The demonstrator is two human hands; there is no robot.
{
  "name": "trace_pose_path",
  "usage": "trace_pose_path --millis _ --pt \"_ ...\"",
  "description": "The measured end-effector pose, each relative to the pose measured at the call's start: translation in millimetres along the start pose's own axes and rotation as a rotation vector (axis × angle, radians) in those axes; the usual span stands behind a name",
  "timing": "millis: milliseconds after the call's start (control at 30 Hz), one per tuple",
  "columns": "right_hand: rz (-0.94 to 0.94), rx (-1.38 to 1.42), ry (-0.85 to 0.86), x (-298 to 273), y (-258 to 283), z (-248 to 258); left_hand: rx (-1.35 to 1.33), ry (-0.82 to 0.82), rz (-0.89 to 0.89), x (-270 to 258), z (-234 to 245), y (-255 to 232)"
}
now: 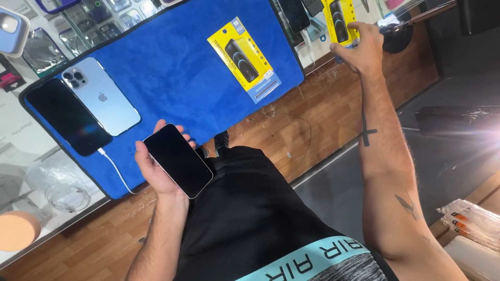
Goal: Cleaning a smartphone screen and preparing to apply a tempered glass screen protector using a cloth and dust removal stickers.
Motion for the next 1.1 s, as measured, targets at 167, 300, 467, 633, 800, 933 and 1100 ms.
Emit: trace_pose_path --millis 167,300,467,633,800,933,1100 --pt "-0.015 -0.013 0.003 -6.6 -2.5 -0.4 -0.023 0.019 0.014 2.4 -0.5 1.4" --pt "-0.035 -0.021 -0.054 -20.7 -7.4 9.7 -0.049 0.045 0.017 1.6 0.4 1.1" --pt "0.128 0.050 -0.264 -91.8 42.4 33.0 -0.117 0.012 0.012 8.2 13.2 -0.5" --pt "0.280 0.117 -0.049 -134.5 128.4 -0.6 -0.125 -0.030 0.033 4.8 7.4 -2.7" --pt "0.369 -0.057 0.043 -128.4 149.1 -58.4 -0.076 0.015 -0.028 -1.0 9.6 -8.8" --pt "0.367 -0.124 0.033 -128.9 157.8 -67.9 -0.085 -0.010 -0.072 -8.7 26.0 -18.0" --pt "0.392 -0.075 -0.048 -127.1 158.6 -74.4 0.015 -0.041 -0.120 -16.1 57.9 -26.3"
Point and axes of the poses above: each hand's wrist, its own x-axis towards the middle knuckle, its own z-axis out of the back of the hand, y = z × x, the point moved 3 cm from there along x, towards the middle knuckle, and after that the axes turned 12 degrees about -z, right-handed, at the moved point
